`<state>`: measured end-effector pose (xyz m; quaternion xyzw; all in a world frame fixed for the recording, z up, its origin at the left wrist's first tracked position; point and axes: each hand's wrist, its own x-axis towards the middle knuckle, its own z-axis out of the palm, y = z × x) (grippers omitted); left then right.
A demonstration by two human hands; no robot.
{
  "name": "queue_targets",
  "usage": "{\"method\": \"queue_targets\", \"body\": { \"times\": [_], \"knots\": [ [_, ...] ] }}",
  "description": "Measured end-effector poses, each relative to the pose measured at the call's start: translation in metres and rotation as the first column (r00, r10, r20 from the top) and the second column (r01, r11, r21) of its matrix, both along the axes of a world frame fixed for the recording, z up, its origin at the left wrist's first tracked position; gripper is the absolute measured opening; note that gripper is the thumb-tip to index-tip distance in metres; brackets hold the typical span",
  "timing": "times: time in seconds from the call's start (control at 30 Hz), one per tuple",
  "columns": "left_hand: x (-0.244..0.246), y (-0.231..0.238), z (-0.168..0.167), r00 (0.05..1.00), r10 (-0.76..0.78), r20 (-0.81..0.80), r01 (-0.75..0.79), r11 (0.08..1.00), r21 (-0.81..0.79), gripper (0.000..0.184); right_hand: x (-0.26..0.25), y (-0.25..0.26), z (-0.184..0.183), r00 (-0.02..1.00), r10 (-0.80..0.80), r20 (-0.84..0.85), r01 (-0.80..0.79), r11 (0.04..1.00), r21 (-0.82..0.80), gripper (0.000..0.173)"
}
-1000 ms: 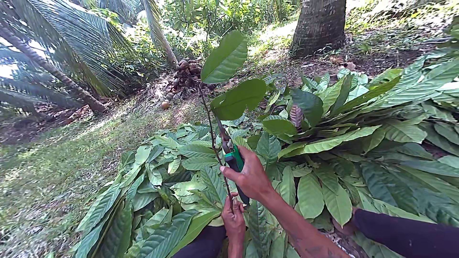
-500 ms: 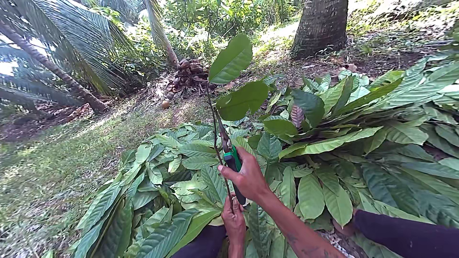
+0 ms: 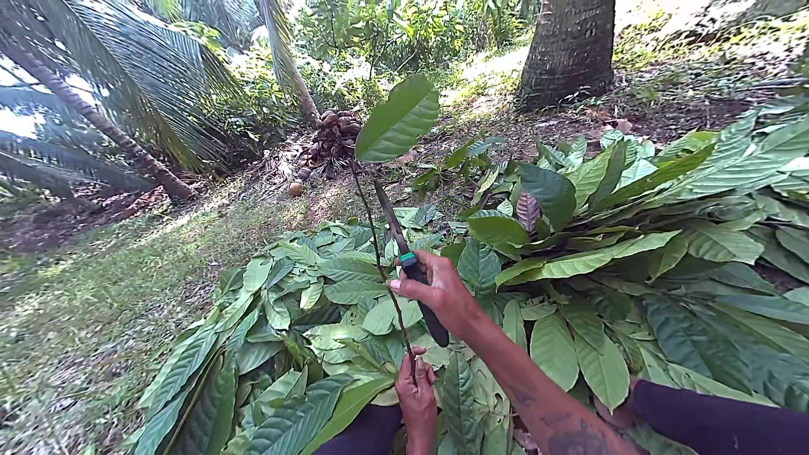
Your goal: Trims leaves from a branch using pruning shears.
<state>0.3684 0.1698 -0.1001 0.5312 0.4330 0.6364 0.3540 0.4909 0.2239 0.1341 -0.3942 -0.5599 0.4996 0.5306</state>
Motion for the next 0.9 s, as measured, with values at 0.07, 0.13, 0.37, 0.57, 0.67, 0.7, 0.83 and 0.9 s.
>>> {"method": "queue_targets", "body": {
  "times": [0.07,0.13,0.37,0.57,0.67,0.7,0.83,0.9],
  "knots": [
    [0.000,-0.001,-0.001,0.999,-0.036,0.006,0.036,0.999,-0.007,0.026,0.005,0.005,0.010,0.999,0.032,-0.002,-0.032,0.999,0.000,0.037],
    [-0.001,-0.002,-0.002,0.997,-0.077,0.010,0.077,0.997,-0.006,0.025,0.009,0.010,0.017,0.998,0.061,-0.020,-0.061,0.998,0.002,0.034],
    [-0.001,-0.004,-0.001,0.990,-0.139,0.032,0.139,0.990,-0.023,0.026,0.020,0.017,0.024,0.993,0.104,-0.053,-0.102,0.994,0.031,0.032],
    [-0.002,-0.006,0.001,0.986,-0.165,0.025,0.166,0.985,-0.043,0.027,0.023,0.017,0.023,0.993,0.113,-0.043,-0.111,0.993,0.044,0.032],
    [-0.002,-0.007,0.002,0.986,-0.163,0.024,0.164,0.985,-0.048,0.026,0.023,0.016,0.021,0.992,0.108,-0.063,-0.105,0.993,0.047,0.029],
    [-0.002,-0.007,0.002,0.987,-0.161,0.024,0.162,0.985,-0.049,0.026,0.022,0.015,0.021,0.992,0.100,-0.073,-0.097,0.994,0.045,0.026],
    [-0.002,-0.007,0.000,0.988,-0.152,0.038,0.154,0.987,-0.048,0.026,0.021,0.012,0.020,0.991,0.072,-0.113,-0.070,0.997,0.027,0.016],
    [-0.004,-0.006,-0.002,0.988,-0.142,0.066,0.145,0.988,-0.050,0.026,0.018,0.013,0.020,0.990,0.062,-0.126,-0.062,0.998,0.008,0.012]
  ]
}}
